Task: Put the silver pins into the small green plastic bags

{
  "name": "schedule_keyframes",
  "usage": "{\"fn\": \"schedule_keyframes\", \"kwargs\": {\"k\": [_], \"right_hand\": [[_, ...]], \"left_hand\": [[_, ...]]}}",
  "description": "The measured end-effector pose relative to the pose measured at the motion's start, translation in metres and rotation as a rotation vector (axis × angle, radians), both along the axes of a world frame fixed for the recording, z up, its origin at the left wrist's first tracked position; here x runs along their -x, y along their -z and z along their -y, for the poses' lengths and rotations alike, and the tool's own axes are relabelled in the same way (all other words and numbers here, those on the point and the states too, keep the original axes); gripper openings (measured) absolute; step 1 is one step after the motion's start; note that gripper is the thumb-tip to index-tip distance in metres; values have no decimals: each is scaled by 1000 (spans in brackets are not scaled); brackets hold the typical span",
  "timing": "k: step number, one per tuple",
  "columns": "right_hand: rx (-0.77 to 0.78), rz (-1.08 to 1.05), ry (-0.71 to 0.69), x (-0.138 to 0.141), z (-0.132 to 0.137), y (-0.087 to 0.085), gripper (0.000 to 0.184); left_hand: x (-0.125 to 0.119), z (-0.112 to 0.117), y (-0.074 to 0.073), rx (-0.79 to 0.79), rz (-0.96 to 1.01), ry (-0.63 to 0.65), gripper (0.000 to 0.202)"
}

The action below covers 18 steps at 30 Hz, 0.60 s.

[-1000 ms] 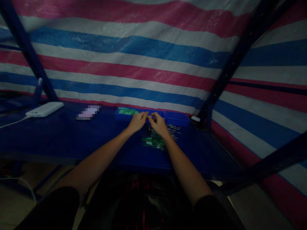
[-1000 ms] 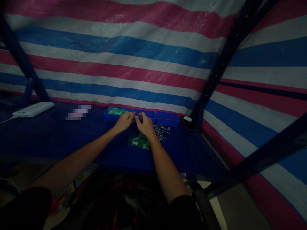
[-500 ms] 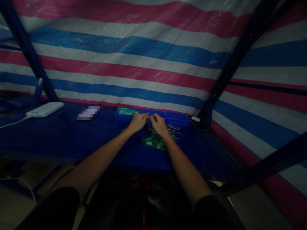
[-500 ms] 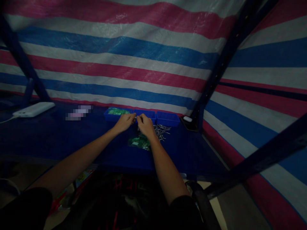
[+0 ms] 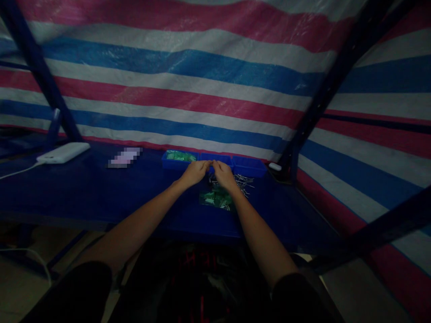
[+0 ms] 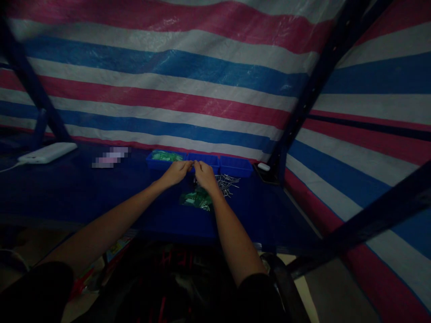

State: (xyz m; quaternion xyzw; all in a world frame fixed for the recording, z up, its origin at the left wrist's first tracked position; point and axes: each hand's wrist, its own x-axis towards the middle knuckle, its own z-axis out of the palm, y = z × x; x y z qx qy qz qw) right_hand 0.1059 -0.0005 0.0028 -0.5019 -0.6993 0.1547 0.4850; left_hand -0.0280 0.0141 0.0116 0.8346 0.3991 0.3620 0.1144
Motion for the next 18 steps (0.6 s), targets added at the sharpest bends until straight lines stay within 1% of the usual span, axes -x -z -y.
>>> {"fn": "schedule_keyframes", "kwargs": {"k": [3, 6, 10, 13, 18], "right_hand": [[-7, -46, 137, -9, -6, 1, 34], [0, -79, 305, -25, -13, 5, 26], [46, -46, 478, -43, -20, 13, 24], [68, 8, 534, -48, -21, 16, 24], [82, 44, 553, -48, -22, 17, 25]], "left_hand": [[0, 3, 1, 36, -48, 67, 32], [-1, 4, 7, 95, -162, 130, 26], [-4, 4, 14, 129, -284, 212, 22], [-6, 4, 16, 127, -315, 237, 22], [-8, 6, 14, 146, -349, 251, 24]]}}
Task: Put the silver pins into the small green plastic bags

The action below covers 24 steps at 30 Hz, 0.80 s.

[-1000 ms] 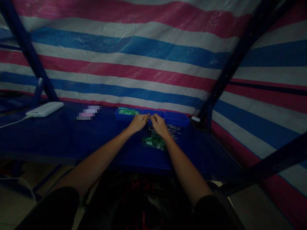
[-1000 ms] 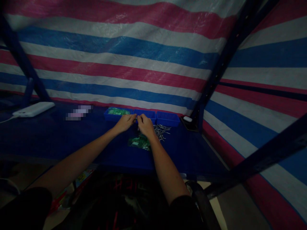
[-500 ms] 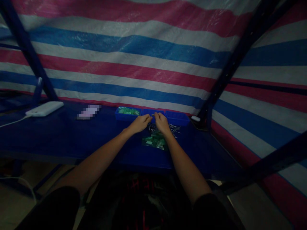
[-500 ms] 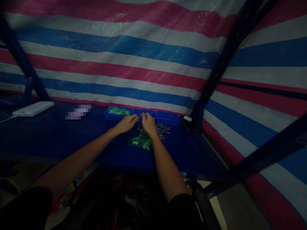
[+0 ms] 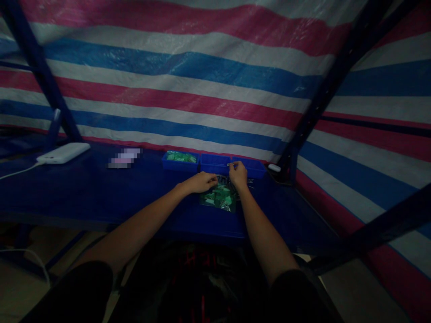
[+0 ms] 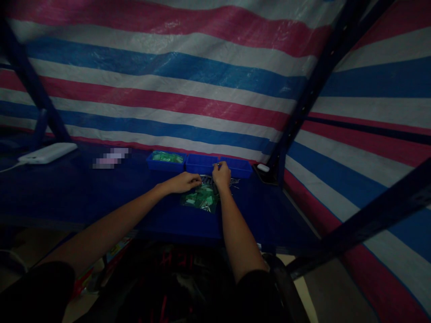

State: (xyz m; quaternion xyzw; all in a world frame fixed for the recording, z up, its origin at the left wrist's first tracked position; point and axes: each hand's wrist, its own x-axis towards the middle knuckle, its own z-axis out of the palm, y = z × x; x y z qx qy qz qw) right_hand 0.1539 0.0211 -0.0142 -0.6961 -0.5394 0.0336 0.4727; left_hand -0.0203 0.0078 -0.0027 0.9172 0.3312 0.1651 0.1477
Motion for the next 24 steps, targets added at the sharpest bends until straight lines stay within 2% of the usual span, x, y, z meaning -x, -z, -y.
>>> {"fn": "schedule_keyframes", "kwargs": {"k": [3, 7, 9, 16, 24], "right_hand": [[7, 6, 0, 0, 0, 0, 26], [42, 10, 8, -1, 0, 0, 28], [48, 18, 7, -1, 1, 0, 29], [31, 12, 5, -1, 1, 1, 30], [47, 15, -2, -2, 0, 2, 29]], "left_hand": [[1, 1, -2, -7, -47, -53, 25], [8, -2, -3, -30, -183, -340, 34], [12, -5, -3, -17, -247, -423, 39], [17, -8, -2, 3, -326, -425, 40], [15, -2, -9, 19, -341, -421, 32]]}}
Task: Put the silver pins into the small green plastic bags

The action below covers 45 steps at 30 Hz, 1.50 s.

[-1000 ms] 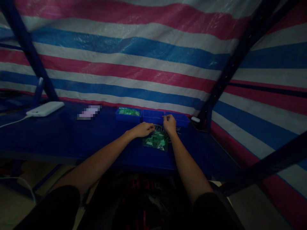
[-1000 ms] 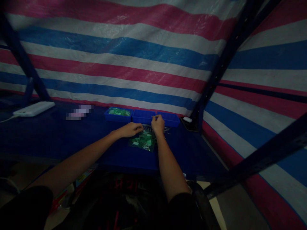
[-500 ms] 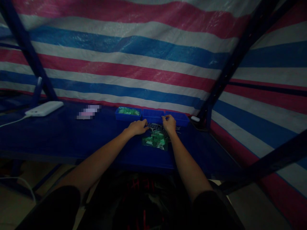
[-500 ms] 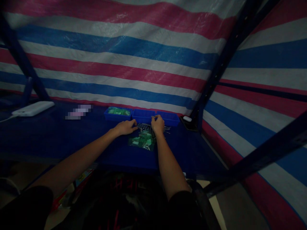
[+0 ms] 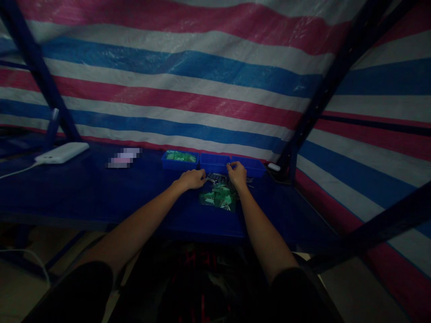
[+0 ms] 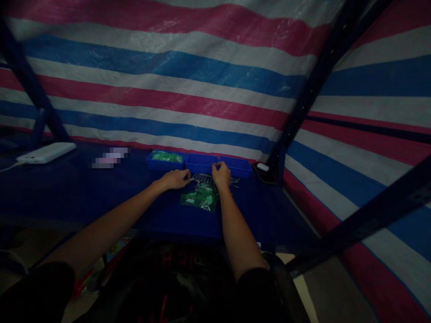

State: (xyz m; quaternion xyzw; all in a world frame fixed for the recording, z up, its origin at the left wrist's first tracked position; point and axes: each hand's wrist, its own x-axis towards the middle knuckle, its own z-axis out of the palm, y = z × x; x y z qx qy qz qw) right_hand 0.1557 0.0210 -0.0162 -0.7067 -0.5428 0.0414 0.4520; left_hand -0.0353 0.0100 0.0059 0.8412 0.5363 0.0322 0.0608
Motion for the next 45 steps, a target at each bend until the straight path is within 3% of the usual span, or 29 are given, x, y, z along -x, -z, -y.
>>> {"fn": "schedule_keyframes", "kwargs": {"k": [9, 15, 17, 23, 28, 33, 37, 45], "right_hand": [[-29, -27, -67, 3, 1, -2, 27], [38, 23, -438, 24, 10, -9, 25], [74, 63, -538, 30, 13, -10, 22], [29, 61, -640, 34, 19, -15, 16], [40, -80, -669, 34, 17, -17, 29], [117, -307, -689, 43, 19, -18, 23], [137, -442, -745, 47, 25, -23, 22], [118, -463, -815, 48, 27, -26, 24]], "left_hand": [[-1, -6, 4, 2, 154, 34, 22], [-4, -10, 1, -177, 414, 64, 19], [-6, -11, 0, -172, 522, 65, 19], [-9, -12, -2, 90, 909, 58, 15], [-10, -9, -4, 213, 1113, 67, 10], [-10, -4, -13, 435, 1434, -4, 17], [-7, -1, -17, 599, 1512, 34, 23], [-8, 2, -17, 689, 1562, 59, 19]]}}
